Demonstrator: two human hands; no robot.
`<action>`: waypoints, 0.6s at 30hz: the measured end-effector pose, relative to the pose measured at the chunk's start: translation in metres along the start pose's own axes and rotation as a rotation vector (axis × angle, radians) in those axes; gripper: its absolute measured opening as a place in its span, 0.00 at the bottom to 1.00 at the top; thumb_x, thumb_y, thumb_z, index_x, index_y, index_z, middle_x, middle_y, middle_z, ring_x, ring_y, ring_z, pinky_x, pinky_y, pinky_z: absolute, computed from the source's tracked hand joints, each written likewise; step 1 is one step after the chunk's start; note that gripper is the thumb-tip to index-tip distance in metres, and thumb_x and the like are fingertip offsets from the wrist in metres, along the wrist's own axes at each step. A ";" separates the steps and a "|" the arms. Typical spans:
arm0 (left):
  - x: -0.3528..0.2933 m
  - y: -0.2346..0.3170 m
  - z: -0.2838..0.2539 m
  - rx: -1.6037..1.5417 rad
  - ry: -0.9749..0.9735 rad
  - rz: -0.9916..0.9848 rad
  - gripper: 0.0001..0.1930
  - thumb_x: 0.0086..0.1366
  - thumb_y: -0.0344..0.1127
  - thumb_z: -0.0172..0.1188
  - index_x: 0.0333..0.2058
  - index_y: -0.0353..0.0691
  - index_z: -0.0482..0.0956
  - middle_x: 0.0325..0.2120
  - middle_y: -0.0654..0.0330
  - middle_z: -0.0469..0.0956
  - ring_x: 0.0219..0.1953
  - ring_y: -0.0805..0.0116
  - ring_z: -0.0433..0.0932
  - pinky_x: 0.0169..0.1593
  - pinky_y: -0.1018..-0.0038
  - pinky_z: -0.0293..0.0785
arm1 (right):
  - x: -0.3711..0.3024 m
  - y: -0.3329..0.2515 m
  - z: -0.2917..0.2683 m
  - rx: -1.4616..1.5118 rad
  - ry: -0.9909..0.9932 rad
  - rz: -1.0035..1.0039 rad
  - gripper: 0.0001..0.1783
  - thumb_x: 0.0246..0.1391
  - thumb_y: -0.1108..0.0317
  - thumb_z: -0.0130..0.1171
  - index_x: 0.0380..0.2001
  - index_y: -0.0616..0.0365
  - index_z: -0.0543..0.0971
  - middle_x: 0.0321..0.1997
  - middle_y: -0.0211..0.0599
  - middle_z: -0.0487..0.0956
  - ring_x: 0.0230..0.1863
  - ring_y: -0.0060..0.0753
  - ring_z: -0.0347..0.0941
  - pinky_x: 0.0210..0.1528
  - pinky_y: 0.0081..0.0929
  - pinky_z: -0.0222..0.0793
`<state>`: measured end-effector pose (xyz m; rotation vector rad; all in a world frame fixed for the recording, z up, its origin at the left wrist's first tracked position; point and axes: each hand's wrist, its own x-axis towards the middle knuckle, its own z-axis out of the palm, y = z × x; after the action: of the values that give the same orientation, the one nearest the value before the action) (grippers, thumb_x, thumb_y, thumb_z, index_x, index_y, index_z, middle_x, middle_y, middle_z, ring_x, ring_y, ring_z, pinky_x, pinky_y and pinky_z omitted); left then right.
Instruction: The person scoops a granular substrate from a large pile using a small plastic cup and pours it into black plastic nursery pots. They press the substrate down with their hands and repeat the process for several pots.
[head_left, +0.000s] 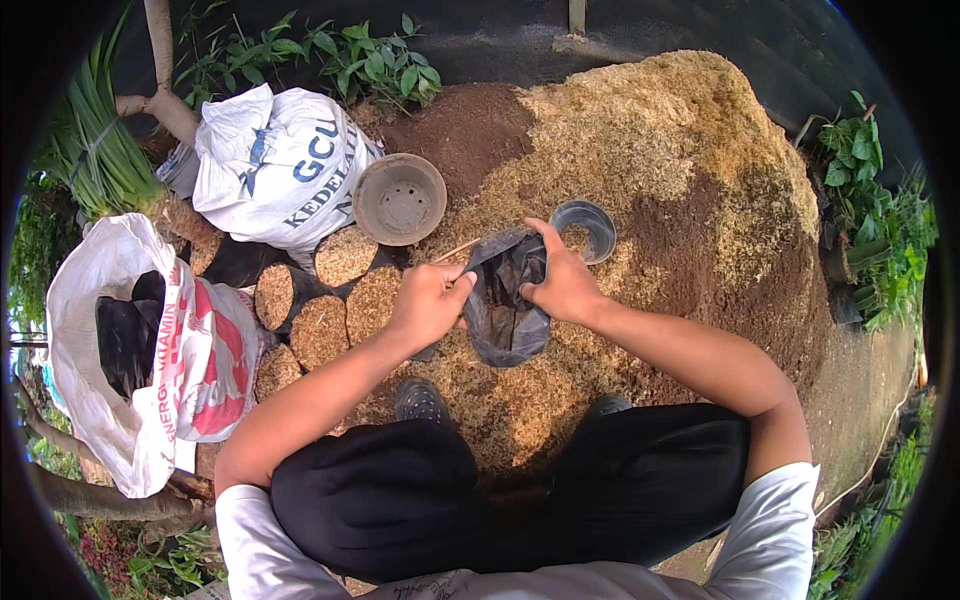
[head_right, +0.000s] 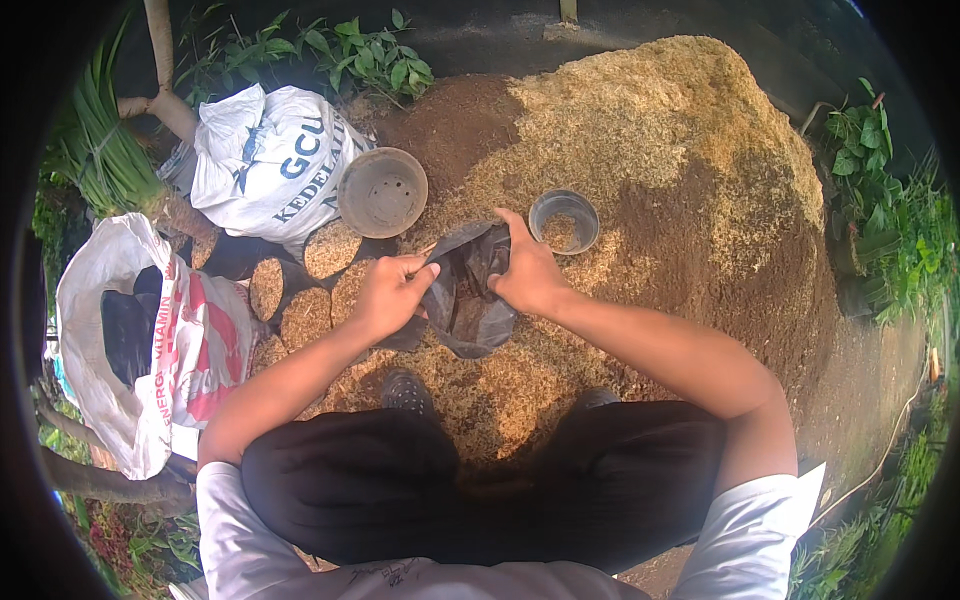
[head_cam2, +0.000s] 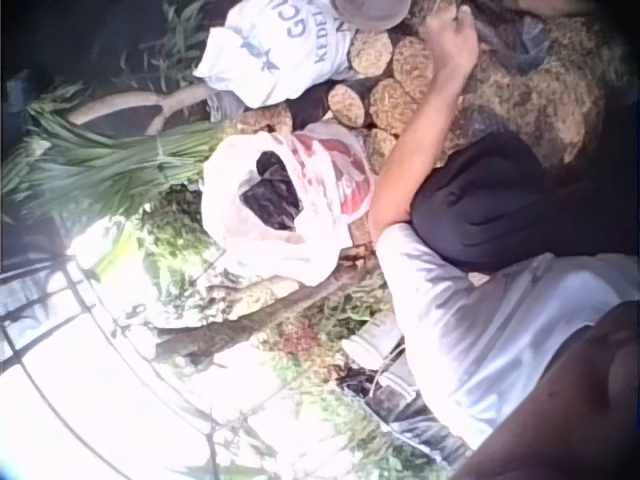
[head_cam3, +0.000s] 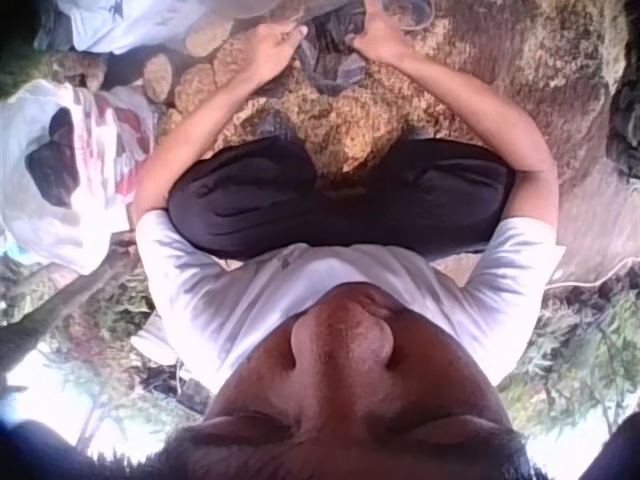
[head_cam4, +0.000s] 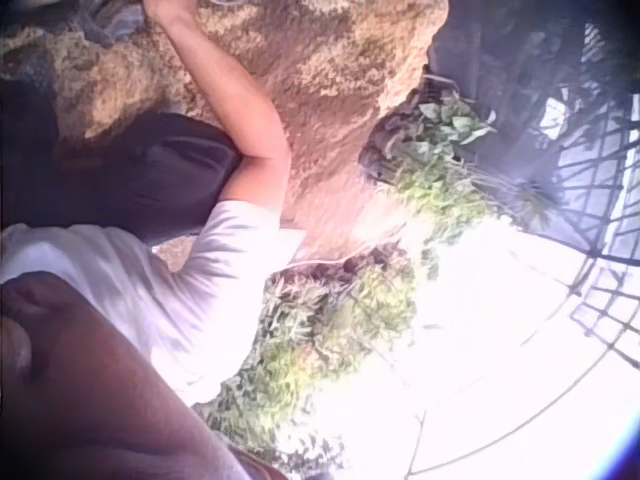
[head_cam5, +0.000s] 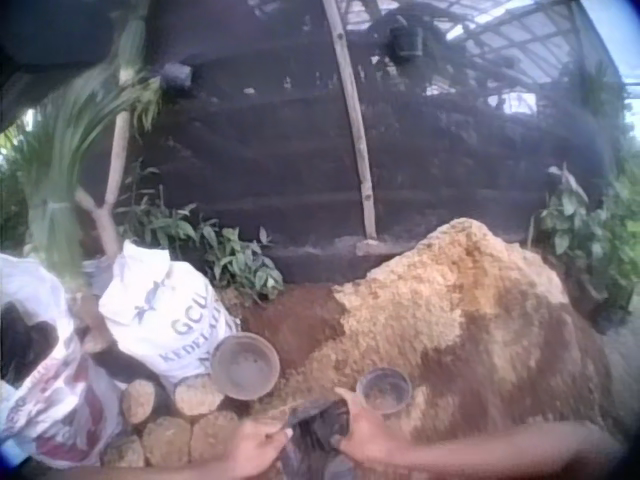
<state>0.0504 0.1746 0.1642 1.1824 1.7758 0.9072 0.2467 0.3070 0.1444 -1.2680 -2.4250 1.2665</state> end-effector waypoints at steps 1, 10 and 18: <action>0.000 -0.002 -0.003 0.006 0.003 -0.062 0.14 0.78 0.34 0.59 0.44 0.28 0.87 0.32 0.54 0.87 0.28 0.64 0.89 0.29 0.72 0.88 | 0.005 0.007 -0.005 -0.021 -0.035 0.047 0.59 0.50 0.68 0.77 0.79 0.54 0.51 0.55 0.61 0.82 0.59 0.60 0.80 0.68 0.48 0.73; -0.023 0.006 -0.028 0.229 0.030 -0.116 0.26 0.68 0.25 0.60 0.63 0.23 0.75 0.21 0.55 0.83 0.22 0.65 0.88 0.27 0.71 0.85 | 0.016 0.029 -0.034 -0.032 0.078 -0.011 0.39 0.50 0.76 0.74 0.67 0.54 0.75 0.43 0.37 0.86 0.44 0.35 0.86 0.53 0.36 0.84; -0.020 -0.009 -0.036 0.486 -0.039 -0.102 0.27 0.69 0.32 0.66 0.64 0.25 0.74 0.19 0.49 0.84 0.21 0.59 0.87 0.37 0.62 0.85 | 0.028 0.029 -0.044 -0.072 0.071 0.032 0.25 0.50 0.75 0.76 0.53 0.56 0.84 0.42 0.31 0.85 0.41 0.28 0.83 0.50 0.31 0.82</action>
<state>0.0192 0.1485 0.1763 1.3771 2.0700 0.3961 0.2669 0.3629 0.1441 -1.3519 -2.4304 1.1317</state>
